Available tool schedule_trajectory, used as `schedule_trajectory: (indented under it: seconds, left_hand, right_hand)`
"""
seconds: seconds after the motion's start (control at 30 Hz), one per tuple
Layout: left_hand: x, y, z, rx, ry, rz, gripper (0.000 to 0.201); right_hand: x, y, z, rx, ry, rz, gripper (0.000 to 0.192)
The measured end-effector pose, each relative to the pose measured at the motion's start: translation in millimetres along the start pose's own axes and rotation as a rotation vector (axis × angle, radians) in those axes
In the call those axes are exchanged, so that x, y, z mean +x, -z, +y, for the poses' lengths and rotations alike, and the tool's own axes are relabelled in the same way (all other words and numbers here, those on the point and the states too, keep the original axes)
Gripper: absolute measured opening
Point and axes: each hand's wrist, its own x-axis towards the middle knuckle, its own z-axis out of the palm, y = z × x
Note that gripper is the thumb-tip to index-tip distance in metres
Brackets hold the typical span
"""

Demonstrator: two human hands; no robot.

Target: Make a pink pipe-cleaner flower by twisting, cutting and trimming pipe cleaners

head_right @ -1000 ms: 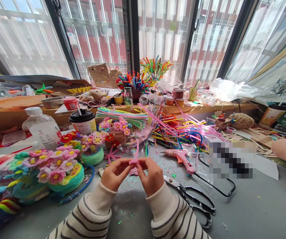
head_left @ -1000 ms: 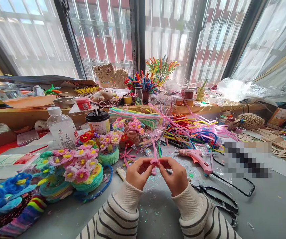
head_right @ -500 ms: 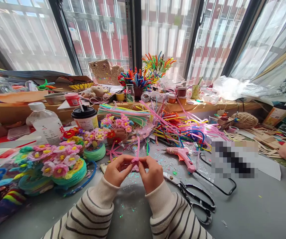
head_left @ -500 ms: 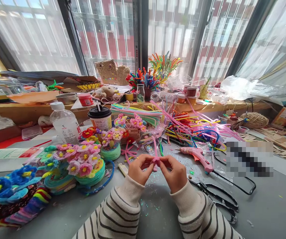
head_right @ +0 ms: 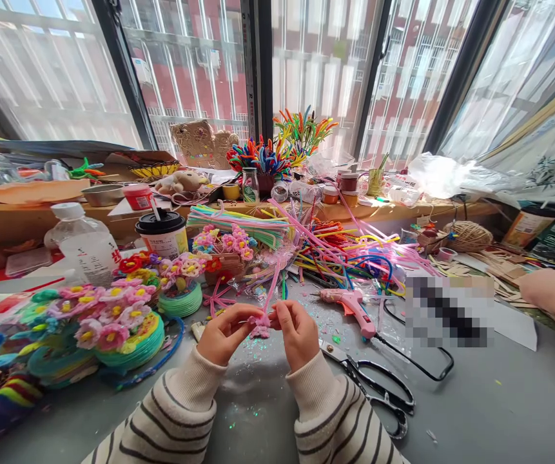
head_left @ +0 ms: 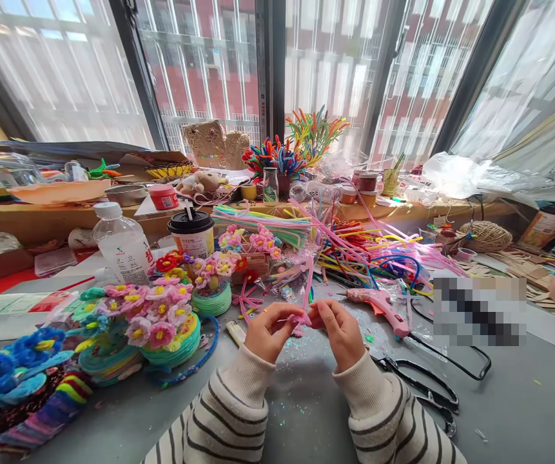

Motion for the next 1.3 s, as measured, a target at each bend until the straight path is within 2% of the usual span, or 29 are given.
schedule_trajectory:
  seconds: [0.13,0.27,0.4,0.57,0.63,0.67,0.77,0.83,0.9,0.97,1.03,1.13,1.3]
  left_hand:
    - [-2.9,-0.3,6.6,-0.032,0.019,-0.185,0.012]
    - [-6.1,-0.6,14.3,-0.052,0.052,-0.333,0.014]
    - [-5.3,-1.7,21.6,0.062,0.043,-0.377,0.017]
    - [-0.8,0.7,18.4,0.198,0.024,-0.296,0.027]
    - [1.0,2.8,12.7,0.222,0.035,-0.183,0.031]
    - [1.7,4.0,9.6,0.235,0.041,-0.124,0.030]
    - [3.9,7.9,2.0,0.264,0.064,0.071,0.025]
    - [5.2,10.0,-1.3,0.265,0.069,0.175,0.022]
    - [6.0,11.2,-3.7,0.257,0.062,0.247,0.020]
    - [6.3,11.3,-5.5,0.234,0.056,0.293,0.017]
    - [6.2,10.4,-7.0,0.197,0.063,0.303,0.016]
    - [5.4,8.3,-8.3,0.147,0.085,0.260,0.015]
    - [4.4,4.9,-7.7,0.165,0.064,0.233,0.015]
  right_hand:
    - [5.5,4.3,3.7,0.087,-0.098,-0.043,0.025]
    - [6.6,5.6,8.0,0.168,-0.162,-0.027,0.023]
    - [6.5,3.9,12.5,0.152,-0.185,-0.014,0.023]
    - [8.9,4.8,12.7,0.108,-0.177,-0.045,0.023]
    - [10.9,9.3,10.6,0.031,-0.150,-0.040,0.025]
    - [11.9,12.1,9.5,-0.046,-0.112,0.005,0.027]
    - [14.5,16.4,7.2,-0.474,0.093,0.119,0.024]
    - [16.6,12.1,7.1,-0.838,0.212,0.086,0.021]
    - [20.1,1.7,7.4,-1.122,0.241,0.021,0.017]
    - [25.2,-11.4,7.0,-1.326,0.179,-0.016,0.013]
    - [31.0,-22.9,5.5,-1.445,0.011,-0.041,0.012]
    - [38.1,-31.5,2.8,-1.468,-0.120,-0.057,0.014]
    - [42.3,-27.7,0.9,-1.452,-0.231,-0.143,0.019]
